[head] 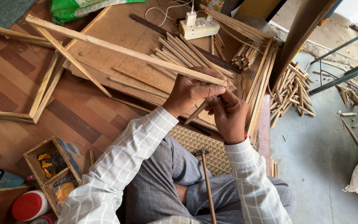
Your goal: The person assembles rectangular wooden frames by joining thin wooden sticks at the corners. They use a hammer to tap the sticks together and occasionally inspect the joints. The person works on multiple frames, placing completed ones aside.
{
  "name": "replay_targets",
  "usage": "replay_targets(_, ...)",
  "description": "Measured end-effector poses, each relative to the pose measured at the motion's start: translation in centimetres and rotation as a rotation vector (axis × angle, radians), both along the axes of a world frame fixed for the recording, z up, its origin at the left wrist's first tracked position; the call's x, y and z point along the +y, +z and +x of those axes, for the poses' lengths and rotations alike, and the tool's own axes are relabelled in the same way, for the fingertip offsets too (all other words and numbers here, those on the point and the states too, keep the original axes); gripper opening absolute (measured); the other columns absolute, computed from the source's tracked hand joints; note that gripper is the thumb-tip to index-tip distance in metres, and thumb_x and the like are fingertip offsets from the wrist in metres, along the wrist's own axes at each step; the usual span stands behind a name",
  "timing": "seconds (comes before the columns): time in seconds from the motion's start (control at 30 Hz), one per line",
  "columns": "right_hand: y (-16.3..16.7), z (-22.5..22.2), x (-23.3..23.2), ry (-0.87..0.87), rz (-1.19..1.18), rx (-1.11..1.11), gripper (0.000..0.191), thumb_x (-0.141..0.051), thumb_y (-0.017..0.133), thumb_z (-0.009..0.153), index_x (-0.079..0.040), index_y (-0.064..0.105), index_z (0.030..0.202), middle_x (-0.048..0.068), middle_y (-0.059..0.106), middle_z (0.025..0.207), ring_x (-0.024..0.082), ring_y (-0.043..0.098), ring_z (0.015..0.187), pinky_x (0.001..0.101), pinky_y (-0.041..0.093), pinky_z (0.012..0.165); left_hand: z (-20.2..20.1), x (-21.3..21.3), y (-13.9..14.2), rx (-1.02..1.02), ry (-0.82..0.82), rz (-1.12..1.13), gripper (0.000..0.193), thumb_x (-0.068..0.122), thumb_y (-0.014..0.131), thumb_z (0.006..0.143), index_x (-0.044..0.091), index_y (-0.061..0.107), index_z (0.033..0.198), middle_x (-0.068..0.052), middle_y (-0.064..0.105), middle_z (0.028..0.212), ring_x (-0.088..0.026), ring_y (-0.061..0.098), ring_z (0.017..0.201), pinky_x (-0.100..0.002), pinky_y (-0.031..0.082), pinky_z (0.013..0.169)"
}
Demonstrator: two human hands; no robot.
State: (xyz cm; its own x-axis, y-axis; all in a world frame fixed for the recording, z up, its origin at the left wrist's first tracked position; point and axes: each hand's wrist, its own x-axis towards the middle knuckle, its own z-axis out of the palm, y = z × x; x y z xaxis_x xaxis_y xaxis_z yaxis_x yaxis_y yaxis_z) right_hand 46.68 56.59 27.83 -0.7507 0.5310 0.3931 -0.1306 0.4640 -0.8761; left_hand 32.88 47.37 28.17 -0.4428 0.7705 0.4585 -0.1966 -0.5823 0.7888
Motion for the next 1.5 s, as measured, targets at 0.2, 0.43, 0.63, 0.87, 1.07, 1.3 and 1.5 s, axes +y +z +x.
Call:
replay_targets(0.2, 0.5, -0.2, -0.3, 0.022, -0.013, 0.007, 0.013, -0.009, 0.070, 0.101, 0.002, 0.073, 0.105, 0.006, 0.074, 0.081, 0.010, 0.072, 0.073, 0.0251, 0.060, 0.064, -0.2, 0.1, -0.2, 0.051, 0.032, 0.042, 0.019, 0.009, 0.080, 0.091, 0.002, 0.076, 0.109, -0.010, 0.078, 0.103, -0.015, 0.075, 0.093, -0.029, 0.064, 0.079)
replay_targets(0.43, -2.0, 1.3, 1.1, -0.028, 0.052, -0.036, 0.034, -0.016, 0.069, 0.097, 0.004, 0.064, 0.124, 0.009, 0.075, 0.098, 0.012, 0.073, 0.075, 0.0253, 0.061, 0.061, -0.1, 0.8, 0.2, 0.036, 0.036, 0.071, 0.020, 0.009, 0.080, 0.090, 0.003, 0.075, 0.108, -0.009, 0.077, 0.102, -0.015, 0.075, 0.095, -0.029, 0.064, 0.083)
replay_targets(0.63, -16.8, 10.9, 0.2, -0.272, 0.255, -0.898, 0.027, -0.029, 0.058, 0.105, -0.012, 0.074, 0.118, 0.004, 0.080, 0.093, 0.012, 0.074, 0.060, 0.0307, 0.057, 0.047, 0.4, 1.5, 0.3, 0.090, 0.052, 0.040, 0.015, 0.009, 0.081, 0.086, 0.003, 0.074, 0.098, -0.005, 0.073, 0.091, -0.011, 0.070, 0.079, -0.026, 0.060, 0.067)
replay_targets(0.87, -24.2, 20.1, -6.0, -0.220, -0.396, -0.603, 0.038, -0.010, 0.073, 0.084, -0.001, 0.068, 0.120, 0.006, 0.072, 0.075, 0.010, 0.063, 0.057, 0.0253, 0.049, 0.049, 0.4, 2.2, 0.3, 0.176, 0.093, 0.066, 0.013, 0.012, 0.080, 0.087, 0.005, 0.070, 0.094, -0.005, 0.074, 0.088, -0.012, 0.070, 0.080, -0.026, 0.058, 0.073)
replay_targets(1.07, -10.4, 19.4, -5.3, -0.404, -0.712, -0.480, 0.039, -0.019, 0.063, 0.095, -0.003, 0.069, 0.130, 0.004, 0.061, 0.066, 0.011, 0.046, 0.048, 0.0249, 0.037, 0.041, 0.1, 2.5, 0.2, 0.041, -0.078, 0.155, 0.015, 0.008, 0.078, 0.092, 0.003, 0.064, 0.095, -0.009, 0.072, 0.090, -0.017, 0.072, 0.081, -0.032, 0.062, 0.075)
replay_targets(1.3, 4.1, 18.3, 0.9, -0.266, 0.191, -0.212, 0.031, -0.007, 0.061, 0.100, 0.002, 0.068, 0.129, 0.001, 0.068, 0.082, 0.005, 0.055, 0.061, 0.0202, 0.043, 0.048, 0.0, 2.9, 0.0, 0.034, -0.075, 0.146, 0.015, 0.008, 0.078, 0.090, 0.003, 0.065, 0.095, -0.010, 0.072, 0.089, -0.017, 0.072, 0.079, -0.032, 0.063, 0.072)
replay_targets(1.5, 11.0, 17.5, 0.2, -0.404, 0.391, -0.324, 0.030, -0.007, 0.062, 0.104, 0.002, 0.068, 0.131, 0.007, 0.068, 0.081, 0.007, 0.056, 0.065, 0.0223, 0.046, 0.057, -0.1, 3.1, -0.1, 0.007, -0.097, 0.136, 0.014, 0.009, 0.077, 0.091, 0.003, 0.065, 0.095, -0.010, 0.073, 0.092, -0.016, 0.072, 0.079, -0.031, 0.062, 0.071)
